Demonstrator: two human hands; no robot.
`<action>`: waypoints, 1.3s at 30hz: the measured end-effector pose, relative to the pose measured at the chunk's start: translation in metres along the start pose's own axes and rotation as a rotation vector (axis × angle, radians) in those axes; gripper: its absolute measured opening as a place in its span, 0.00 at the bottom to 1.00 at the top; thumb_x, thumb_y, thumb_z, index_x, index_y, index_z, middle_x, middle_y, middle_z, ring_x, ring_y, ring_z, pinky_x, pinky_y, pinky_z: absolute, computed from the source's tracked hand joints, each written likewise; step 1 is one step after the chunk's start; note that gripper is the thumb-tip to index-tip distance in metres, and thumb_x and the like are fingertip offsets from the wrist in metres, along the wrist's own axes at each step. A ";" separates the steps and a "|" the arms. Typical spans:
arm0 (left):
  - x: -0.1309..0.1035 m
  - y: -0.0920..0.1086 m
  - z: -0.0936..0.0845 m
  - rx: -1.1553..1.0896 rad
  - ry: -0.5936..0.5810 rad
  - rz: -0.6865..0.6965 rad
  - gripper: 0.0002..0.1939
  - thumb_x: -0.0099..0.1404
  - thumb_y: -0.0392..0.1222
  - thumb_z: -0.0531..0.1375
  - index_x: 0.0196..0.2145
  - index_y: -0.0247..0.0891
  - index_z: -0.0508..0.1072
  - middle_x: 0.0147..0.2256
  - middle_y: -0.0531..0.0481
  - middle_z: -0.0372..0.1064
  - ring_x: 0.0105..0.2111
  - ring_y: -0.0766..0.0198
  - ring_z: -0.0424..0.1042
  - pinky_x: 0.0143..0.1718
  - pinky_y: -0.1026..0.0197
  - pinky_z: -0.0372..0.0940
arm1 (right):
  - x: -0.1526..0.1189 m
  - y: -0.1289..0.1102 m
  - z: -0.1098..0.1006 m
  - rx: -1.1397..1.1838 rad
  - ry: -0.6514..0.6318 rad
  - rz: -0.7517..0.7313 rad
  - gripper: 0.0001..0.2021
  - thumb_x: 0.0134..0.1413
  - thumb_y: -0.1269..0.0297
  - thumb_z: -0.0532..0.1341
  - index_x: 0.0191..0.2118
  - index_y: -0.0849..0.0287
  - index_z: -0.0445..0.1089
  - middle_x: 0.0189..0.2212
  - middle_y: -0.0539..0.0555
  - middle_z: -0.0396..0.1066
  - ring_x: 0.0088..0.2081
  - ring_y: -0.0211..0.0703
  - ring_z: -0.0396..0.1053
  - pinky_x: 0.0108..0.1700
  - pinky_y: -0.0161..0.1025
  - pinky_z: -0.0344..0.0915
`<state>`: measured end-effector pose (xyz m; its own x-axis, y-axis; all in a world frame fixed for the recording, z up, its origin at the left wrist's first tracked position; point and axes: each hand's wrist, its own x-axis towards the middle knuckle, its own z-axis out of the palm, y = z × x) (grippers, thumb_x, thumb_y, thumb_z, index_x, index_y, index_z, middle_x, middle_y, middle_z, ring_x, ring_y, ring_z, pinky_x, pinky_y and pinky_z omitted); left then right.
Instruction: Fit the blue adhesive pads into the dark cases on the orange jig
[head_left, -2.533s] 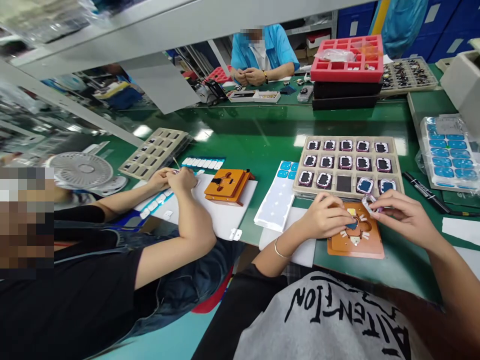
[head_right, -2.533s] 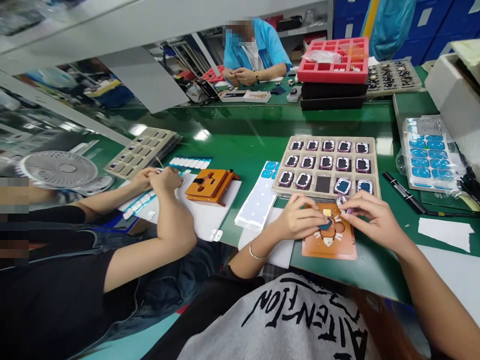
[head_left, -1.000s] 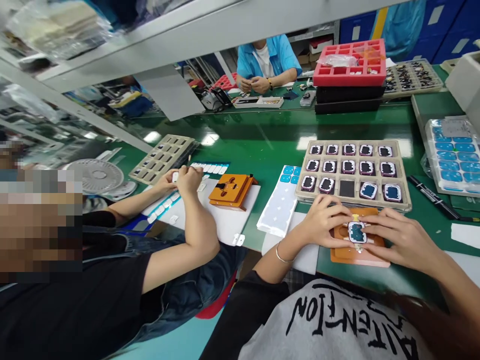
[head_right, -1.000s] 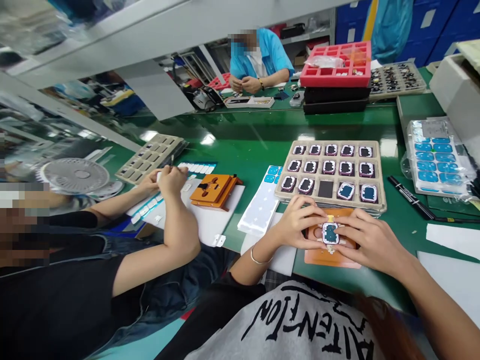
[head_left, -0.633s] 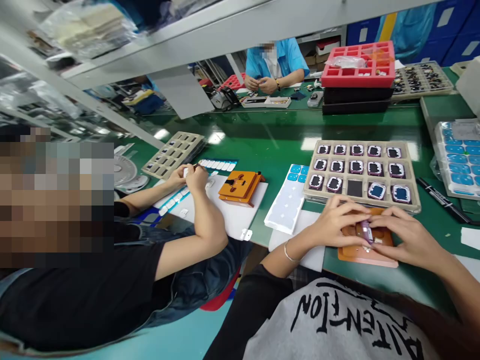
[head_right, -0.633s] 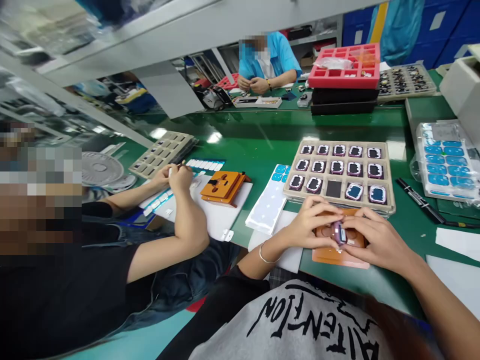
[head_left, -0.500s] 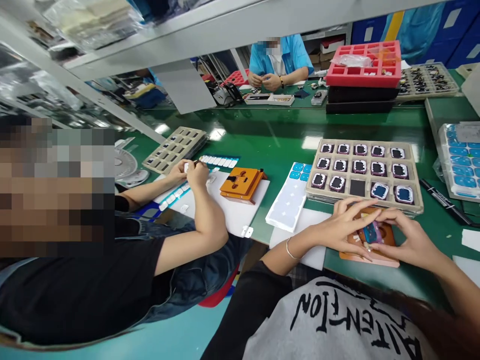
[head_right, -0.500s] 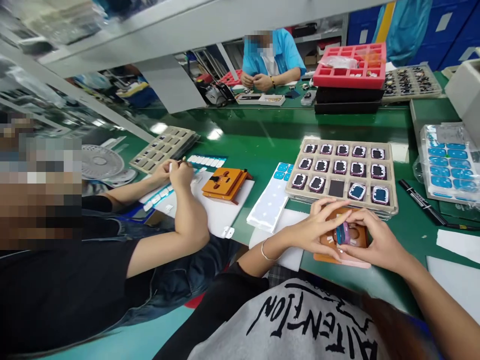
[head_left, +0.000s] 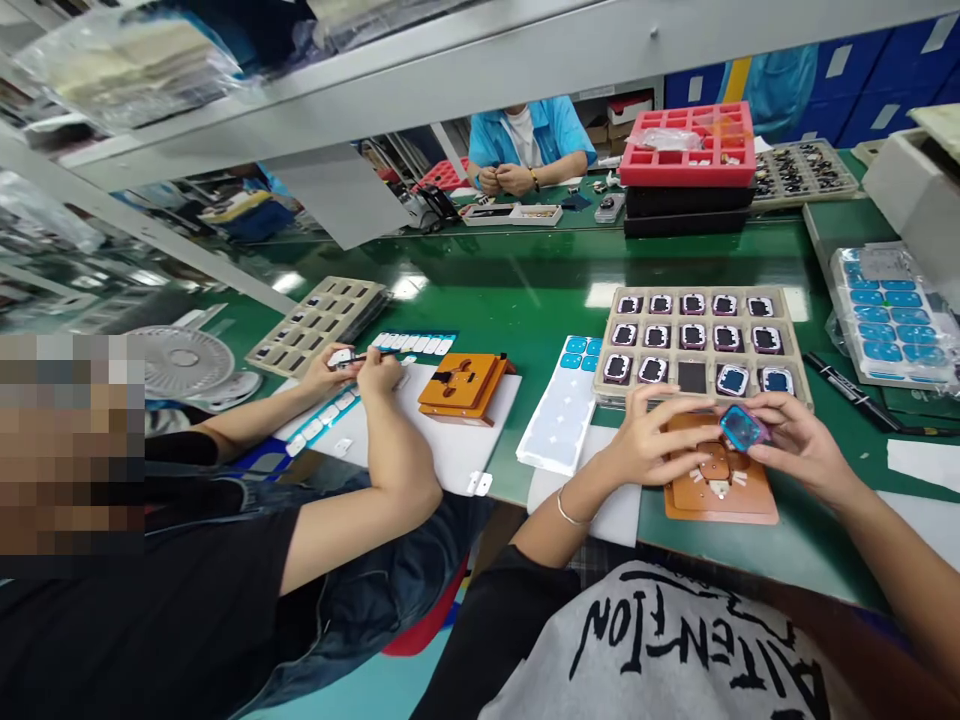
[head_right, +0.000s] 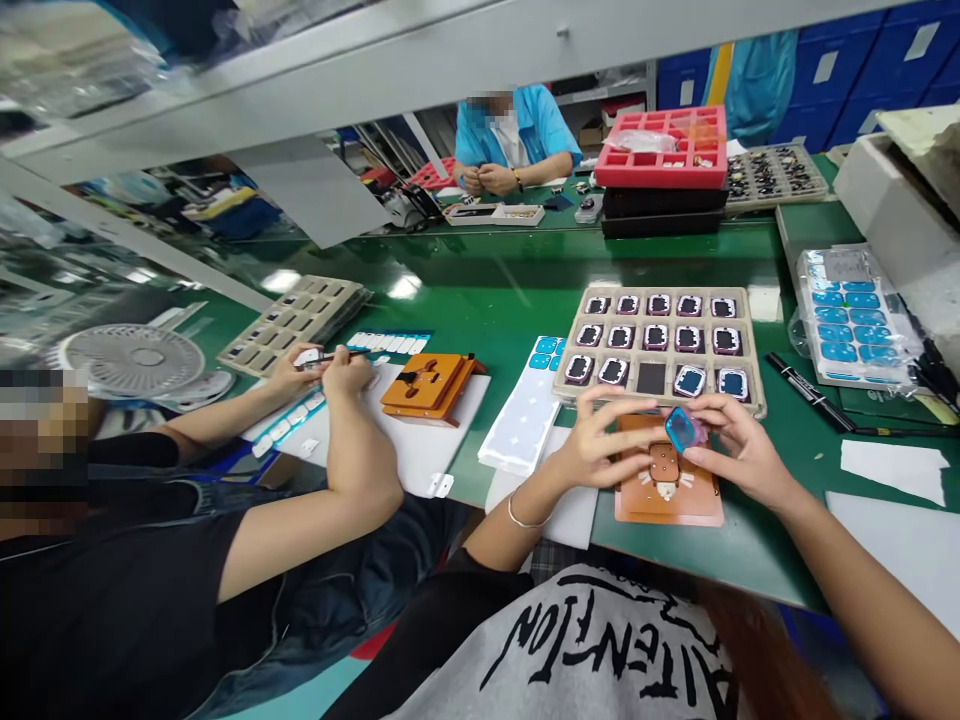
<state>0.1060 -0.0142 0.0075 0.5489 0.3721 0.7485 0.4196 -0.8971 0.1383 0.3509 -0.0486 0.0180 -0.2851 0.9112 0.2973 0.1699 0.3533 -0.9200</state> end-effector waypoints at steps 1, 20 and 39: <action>0.001 -0.004 -0.001 0.055 0.075 -0.079 0.12 0.67 0.49 0.61 0.46 0.47 0.77 0.51 0.50 0.73 0.53 0.55 0.63 0.55 0.49 0.60 | 0.002 -0.002 0.002 -0.117 0.043 -0.062 0.20 0.55 0.51 0.68 0.50 0.51 0.67 0.44 0.56 0.77 0.42 0.49 0.77 0.42 0.43 0.75; -0.023 -0.105 -0.027 0.329 -0.086 -1.241 0.12 0.64 0.43 0.65 0.46 0.44 0.75 0.55 0.46 0.69 0.57 0.52 0.64 0.55 0.50 0.61 | 0.047 0.030 0.006 -0.983 -0.006 -0.714 0.12 0.65 0.72 0.56 0.51 0.61 0.73 0.53 0.61 0.74 0.50 0.53 0.75 0.51 0.51 0.71; 0.027 -0.134 -0.035 0.329 -0.590 -1.577 0.17 0.54 0.46 0.71 0.41 0.47 0.75 0.62 0.46 0.56 0.63 0.43 0.52 0.59 0.42 0.56 | 0.044 0.024 0.002 -0.995 0.053 -0.850 0.10 0.61 0.77 0.59 0.47 0.63 0.71 0.45 0.62 0.77 0.40 0.52 0.75 0.41 0.47 0.71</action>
<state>0.0392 0.1072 0.0318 -0.3691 0.8787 -0.3029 0.8528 0.4497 0.2655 0.3402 -0.0004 0.0088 -0.6142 0.3269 0.7183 0.5825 0.8019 0.1331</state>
